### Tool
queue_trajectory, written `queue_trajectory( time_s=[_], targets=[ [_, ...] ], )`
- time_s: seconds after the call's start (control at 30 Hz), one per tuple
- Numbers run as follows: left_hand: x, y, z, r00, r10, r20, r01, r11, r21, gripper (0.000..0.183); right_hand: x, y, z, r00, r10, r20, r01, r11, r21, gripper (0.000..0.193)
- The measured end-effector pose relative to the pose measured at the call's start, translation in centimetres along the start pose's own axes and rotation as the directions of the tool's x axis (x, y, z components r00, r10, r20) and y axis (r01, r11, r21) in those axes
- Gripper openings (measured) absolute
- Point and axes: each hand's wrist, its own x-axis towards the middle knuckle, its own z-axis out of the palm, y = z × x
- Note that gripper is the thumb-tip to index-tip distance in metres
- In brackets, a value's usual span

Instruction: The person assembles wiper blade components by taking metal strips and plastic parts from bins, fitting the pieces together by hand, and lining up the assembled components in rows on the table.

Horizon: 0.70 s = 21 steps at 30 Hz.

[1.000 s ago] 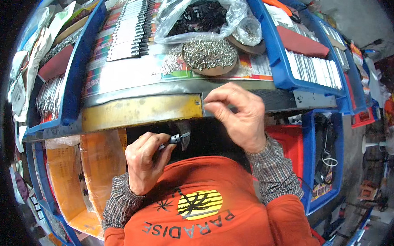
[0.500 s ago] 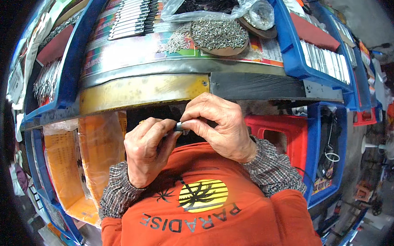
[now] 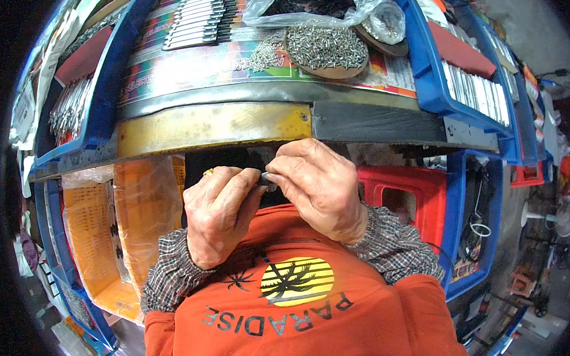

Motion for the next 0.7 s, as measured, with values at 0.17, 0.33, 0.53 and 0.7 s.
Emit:
queue_trajectory(
  time_s=[0.17,0.33,0.53,0.7],
  targets=[
    [-0.1,-0.2,0.1,1.000,0.018,-0.016,-0.017,1.000,0.012,0.022,-0.2,0.3,0.6,0.974,-0.224,-0.019,0.218,0.963,-0.159,0.031],
    [-0.2,-0.4,0.3,1.000,0.017,-0.018,-0.017,1.000,0.012,0.021,-0.6,0.9,0.8,0.942,-0.332,0.041,0.332,0.913,-0.237,0.031],
    [-0.6,-0.5,0.5,0.997,0.060,-0.043,-0.059,0.998,0.031,0.021,-0.8,0.8,0.6,0.987,-0.157,0.033,0.159,0.985,-0.072,0.022],
    [-0.4,-0.3,0.2,0.995,0.100,0.010,-0.101,0.994,0.041,0.029,-0.2,0.0,-0.6,0.687,0.548,0.477,-0.721,0.436,0.538,0.011]
  ],
)
